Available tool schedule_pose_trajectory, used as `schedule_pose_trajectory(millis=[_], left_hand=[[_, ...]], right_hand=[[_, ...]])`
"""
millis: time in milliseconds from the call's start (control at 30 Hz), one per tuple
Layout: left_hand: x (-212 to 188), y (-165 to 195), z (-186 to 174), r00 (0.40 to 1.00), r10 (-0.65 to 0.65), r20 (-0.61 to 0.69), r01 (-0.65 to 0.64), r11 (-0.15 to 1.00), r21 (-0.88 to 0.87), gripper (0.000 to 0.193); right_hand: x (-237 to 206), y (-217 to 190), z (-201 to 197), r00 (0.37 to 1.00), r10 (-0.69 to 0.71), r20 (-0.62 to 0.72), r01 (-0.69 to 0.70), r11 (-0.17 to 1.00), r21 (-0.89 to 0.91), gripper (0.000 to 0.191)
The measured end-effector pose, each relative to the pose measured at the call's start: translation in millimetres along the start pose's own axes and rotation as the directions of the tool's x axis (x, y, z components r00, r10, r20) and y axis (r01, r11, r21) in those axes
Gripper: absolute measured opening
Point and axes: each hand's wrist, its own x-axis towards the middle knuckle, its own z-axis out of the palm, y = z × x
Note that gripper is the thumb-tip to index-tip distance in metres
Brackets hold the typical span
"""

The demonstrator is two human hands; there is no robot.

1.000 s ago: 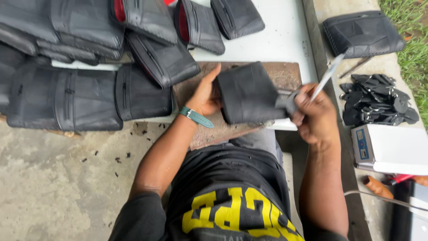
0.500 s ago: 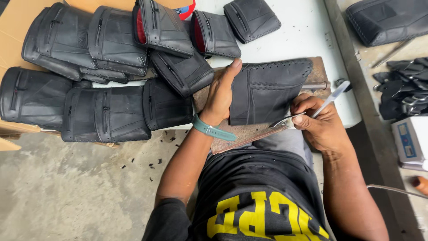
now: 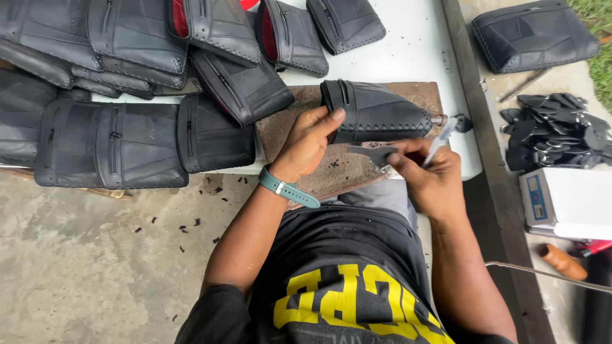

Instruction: The person repairs black leather pouches by hand using a hammer and awl. They repeatedly mark stitching lines, punch holes, and hammer fasteners into place, then place finished pouches into a cardboard box.

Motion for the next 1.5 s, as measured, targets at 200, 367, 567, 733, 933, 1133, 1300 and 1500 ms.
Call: schedule_pose_trajectory(millis=[200,367,567,733,933,1133,1300,1500], left_hand=[[-0.7,-0.4,11.0,0.998,0.003,0.055,0.001,0.997,-0.082,0.032],[0.8,6.9,15.1,0.993,0.113,0.022,-0.112,0.915,0.387,0.028],[3.5,16.4,4.9,0.989,0.151,-0.009,-0.131,0.890,0.437,0.027],[1.3,21.3,3.0,0.981,0.190,-0.028,-0.139,0.805,0.577,0.025],[3.9,25.9,7.5,0.983,0.181,-0.024,-0.126,0.772,0.624,0.025],[5.0,26.0,9.2,0.957,0.290,0.004,-0.185,0.597,0.781,0.019],[7.1,21.5,12.7,0.964,0.265,-0.039,-0.125,0.575,0.808,0.018],[8.6,25.2,7.9,0.975,0.218,0.042,-0.177,0.652,0.737,0.017]], right_hand=[[24.1,-21.9,47.4,0.990,-0.061,-0.129,0.026,0.967,-0.255,0.025],[41.1,-38.3,40.2,0.934,-0.327,-0.143,0.202,0.814,-0.545,0.039],[62.7,-36.2,-1.6,0.893,-0.449,0.041,0.316,0.558,-0.767,0.054],[71.1,-20.5,0.4,0.930,-0.366,-0.020,0.264,0.707,-0.656,0.048],[68.9,-21.0,-2.3,0.933,-0.357,-0.048,0.252,0.742,-0.621,0.048],[69.5,-15.1,-1.0,0.951,-0.299,-0.075,0.194,0.770,-0.608,0.051],[68.6,-11.4,-3.2,0.940,-0.333,-0.072,0.218,0.751,-0.623,0.052],[71.3,-11.5,-5.2,0.947,-0.306,-0.095,0.195,0.786,-0.587,0.052]])
